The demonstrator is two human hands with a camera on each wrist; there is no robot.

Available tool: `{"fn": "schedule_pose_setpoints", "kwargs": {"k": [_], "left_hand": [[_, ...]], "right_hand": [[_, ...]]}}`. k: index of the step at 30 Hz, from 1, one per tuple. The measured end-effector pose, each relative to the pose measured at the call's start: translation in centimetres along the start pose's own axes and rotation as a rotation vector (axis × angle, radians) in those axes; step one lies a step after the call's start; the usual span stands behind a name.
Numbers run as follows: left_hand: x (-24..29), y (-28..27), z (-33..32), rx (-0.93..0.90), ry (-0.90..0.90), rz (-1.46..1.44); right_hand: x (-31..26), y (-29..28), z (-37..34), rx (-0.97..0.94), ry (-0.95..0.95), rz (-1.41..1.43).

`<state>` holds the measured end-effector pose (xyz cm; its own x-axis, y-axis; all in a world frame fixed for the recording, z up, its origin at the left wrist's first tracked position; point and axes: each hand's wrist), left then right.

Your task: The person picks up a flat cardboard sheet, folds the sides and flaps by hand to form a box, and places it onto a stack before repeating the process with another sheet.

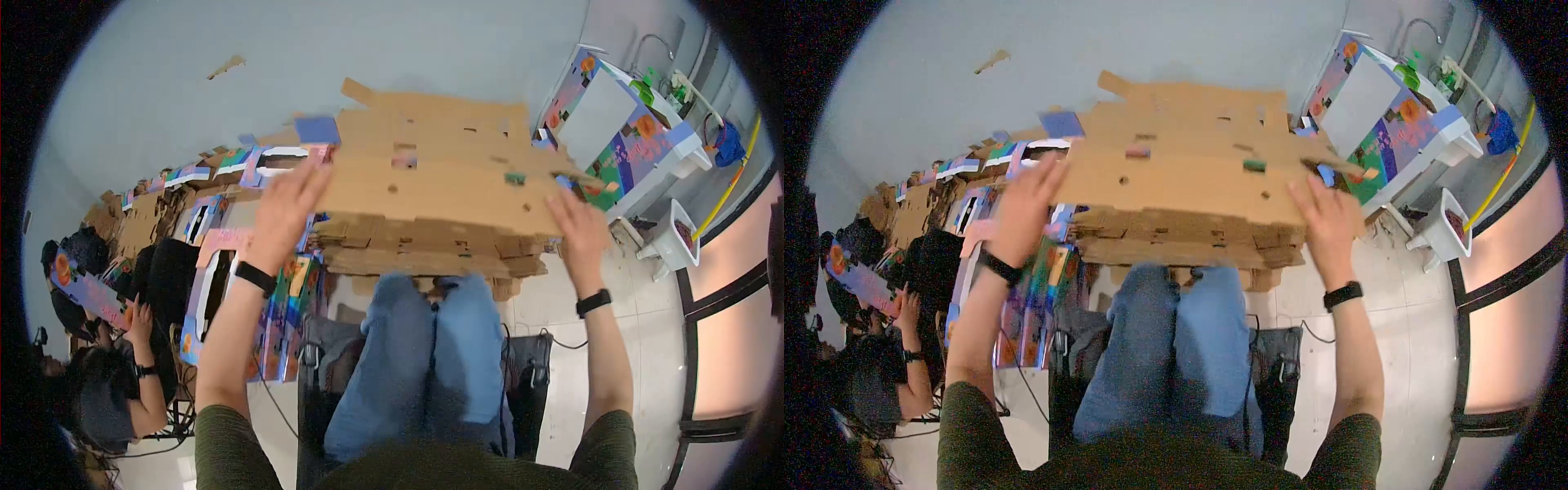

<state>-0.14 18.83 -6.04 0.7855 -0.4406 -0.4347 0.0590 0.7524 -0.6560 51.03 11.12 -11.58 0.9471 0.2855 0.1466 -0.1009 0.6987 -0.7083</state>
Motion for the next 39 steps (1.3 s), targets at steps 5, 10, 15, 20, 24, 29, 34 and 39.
{"fn": "schedule_pose_setpoints", "kwargs": {"k": [5,10,15,20,24,29,34,39], "left_hand": [[3.0,14.7,-6.3,-0.278,0.132,-0.045],[9.2,21.6,-9.6,-0.978,0.092,-0.015],[11.6,24.4,-13.9,-0.878,-0.027,-0.026],[10.5,24.1,-14.4,-0.895,-0.082,-0.129],[9.8,21.3,-11.5,-1.256,-0.117,-0.306],[9.4,23.4,-12.4,-1.439,-0.147,-0.424],[9.5,21.8,-10.8,-1.386,-0.212,-0.648],[10.7,24.9,-14.4,-1.265,-0.251,-0.626]], "right_hand": [[-0.6,11.3,-6.7,-0.435,0.138,0.091],[-2.3,19.0,-12.4,-0.945,0.323,0.237],[-1.7,19.2,-11.8,-1.010,0.297,0.324],[-2.6,17.7,-10.0,-1.088,0.301,0.358],[-2.7,17.5,-11.2,-0.997,0.190,0.298],[-1.7,18.9,-12.1,-0.960,0.253,0.258],[-1.6,20.1,-12.7,-0.930,0.229,0.220],[-1.3,20.1,-12.8,-0.915,0.245,0.276]]}}
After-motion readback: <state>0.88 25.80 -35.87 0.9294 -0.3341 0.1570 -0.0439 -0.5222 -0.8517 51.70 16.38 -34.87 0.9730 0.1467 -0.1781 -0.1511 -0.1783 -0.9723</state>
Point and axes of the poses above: each hand's wrist, its own z-axis towards the middle knuckle, its own y-axis out of the palm, x = y × z, and after that the axes turned 6 degrees about z, right-handed
